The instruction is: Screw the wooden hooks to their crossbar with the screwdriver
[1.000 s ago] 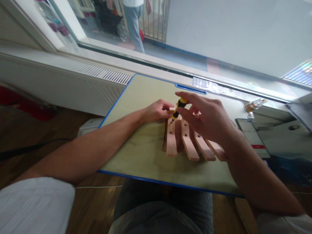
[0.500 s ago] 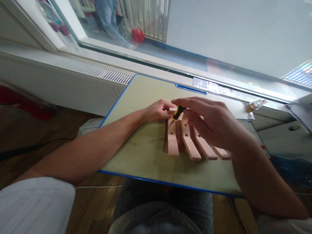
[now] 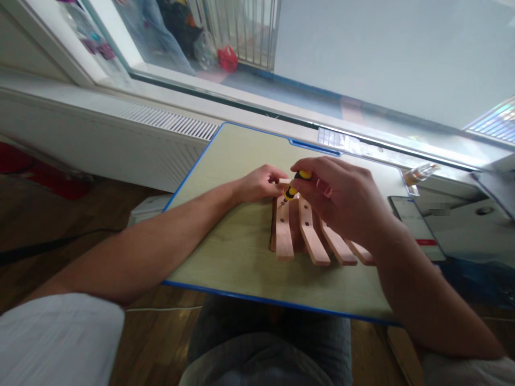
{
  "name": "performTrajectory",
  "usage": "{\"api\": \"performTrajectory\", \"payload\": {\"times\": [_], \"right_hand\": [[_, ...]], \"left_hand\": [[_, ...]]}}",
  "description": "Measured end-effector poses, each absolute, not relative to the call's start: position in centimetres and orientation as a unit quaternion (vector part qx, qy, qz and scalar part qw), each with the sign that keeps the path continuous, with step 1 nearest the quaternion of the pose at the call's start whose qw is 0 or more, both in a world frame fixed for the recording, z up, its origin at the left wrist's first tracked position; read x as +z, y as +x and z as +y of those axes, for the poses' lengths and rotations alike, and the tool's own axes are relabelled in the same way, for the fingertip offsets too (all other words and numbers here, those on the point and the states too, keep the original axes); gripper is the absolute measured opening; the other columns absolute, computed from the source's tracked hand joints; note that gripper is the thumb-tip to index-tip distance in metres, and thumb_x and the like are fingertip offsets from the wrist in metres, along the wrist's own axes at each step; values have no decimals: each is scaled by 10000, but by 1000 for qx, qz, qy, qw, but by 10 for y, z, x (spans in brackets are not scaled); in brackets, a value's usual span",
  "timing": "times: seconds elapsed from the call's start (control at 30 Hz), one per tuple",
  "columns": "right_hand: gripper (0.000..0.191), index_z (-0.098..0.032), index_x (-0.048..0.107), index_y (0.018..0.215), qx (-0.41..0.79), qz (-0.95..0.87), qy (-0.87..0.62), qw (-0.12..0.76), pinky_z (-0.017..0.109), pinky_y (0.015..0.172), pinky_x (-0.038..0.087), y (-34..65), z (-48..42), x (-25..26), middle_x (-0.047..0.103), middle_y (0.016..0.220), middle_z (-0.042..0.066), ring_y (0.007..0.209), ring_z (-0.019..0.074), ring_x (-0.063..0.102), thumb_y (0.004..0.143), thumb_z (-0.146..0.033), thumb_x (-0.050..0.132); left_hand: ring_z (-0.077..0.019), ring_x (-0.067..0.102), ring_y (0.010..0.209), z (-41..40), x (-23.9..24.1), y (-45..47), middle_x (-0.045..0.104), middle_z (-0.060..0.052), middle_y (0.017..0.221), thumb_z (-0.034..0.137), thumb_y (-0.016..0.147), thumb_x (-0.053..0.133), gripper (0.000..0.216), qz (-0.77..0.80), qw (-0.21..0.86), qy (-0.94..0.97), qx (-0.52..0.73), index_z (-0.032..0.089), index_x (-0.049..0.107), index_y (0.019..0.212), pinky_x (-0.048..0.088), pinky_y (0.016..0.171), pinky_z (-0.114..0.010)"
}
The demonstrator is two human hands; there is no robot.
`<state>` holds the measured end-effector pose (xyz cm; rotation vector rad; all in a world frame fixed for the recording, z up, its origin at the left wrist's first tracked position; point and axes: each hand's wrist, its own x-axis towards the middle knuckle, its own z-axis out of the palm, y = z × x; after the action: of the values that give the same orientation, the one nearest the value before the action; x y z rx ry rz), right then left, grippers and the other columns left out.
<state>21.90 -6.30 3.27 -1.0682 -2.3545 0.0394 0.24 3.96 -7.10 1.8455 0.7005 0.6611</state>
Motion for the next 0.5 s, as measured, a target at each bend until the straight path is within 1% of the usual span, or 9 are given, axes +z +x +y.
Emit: {"api": "performTrajectory", "payload": {"times": [0.07, 0.17, 0.23, 0.27, 0.33, 0.4, 0.5], "right_hand": [[311, -205, 739, 1361, 18, -877, -394, 273, 347, 784, 555, 218, -63, 33, 816, 1195, 122, 945, 229, 765, 1121, -322, 580], [382, -201, 695, 1464, 37, -888, -360, 283, 372, 926, 592, 217, -64, 34, 766, 1377, 160, 1138, 252, 764, 1113, -226, 547], [397, -208, 694, 1470, 51, -894, -339, 290, 377, 985, 597, 217, -64, 34, 768, 1393, 151, 1193, 249, 757, 1105, -186, 538], [392, -207, 698, 1463, 55, -893, -337, 293, 372, 977, 602, 217, -63, 34, 783, 1363, 140, 1166, 240, 764, 1105, -183, 540], [353, -192, 716, 1427, 58, -884, -346, 309, 343, 899, 612, 218, -62, 33, 809, 1276, 118, 1023, 207, 779, 1105, -210, 573], [283, -188, 754, 1337, 60, -872, -355, 331, 315, 820, 606, 218, -61, 32, 821, 1199, 91, 884, 170, 763, 1096, -254, 623], [200, -206, 804, 1199, 61, -865, -357, 348, 305, 784, 592, 219, -59, 30, 829, 1113, 59, 803, 149, 737, 1083, -301, 672]], "left_hand": [[-126, 428, 624, 41, -72, 2, 478, 17, 645, 431, 812, 750, 315, 281, 503, 769, 277, 160, 654, 683, 326, 585, -285], [-129, 445, 635, 42, -73, 2, 496, 12, 654, 435, 829, 750, 326, 270, 504, 772, 277, 159, 654, 686, 344, 593, -284], [-133, 458, 649, 43, -74, 2, 509, 10, 670, 451, 843, 747, 340, 265, 504, 774, 278, 156, 658, 696, 355, 605, -283], [-134, 462, 658, 42, -74, 2, 512, 9, 680, 457, 845, 747, 345, 262, 504, 775, 278, 156, 658, 703, 357, 611, -282], [-132, 455, 669, 42, -74, 3, 504, 13, 694, 465, 847, 745, 348, 259, 507, 774, 277, 154, 655, 718, 344, 614, -279], [-126, 430, 668, 41, -72, 3, 480, 18, 697, 472, 842, 742, 352, 260, 511, 771, 277, 155, 643, 723, 315, 605, -277], [-123, 403, 671, 40, -71, 3, 455, 22, 701, 467, 820, 743, 344, 262, 509, 769, 286, 161, 625, 715, 303, 602, -278]]}}
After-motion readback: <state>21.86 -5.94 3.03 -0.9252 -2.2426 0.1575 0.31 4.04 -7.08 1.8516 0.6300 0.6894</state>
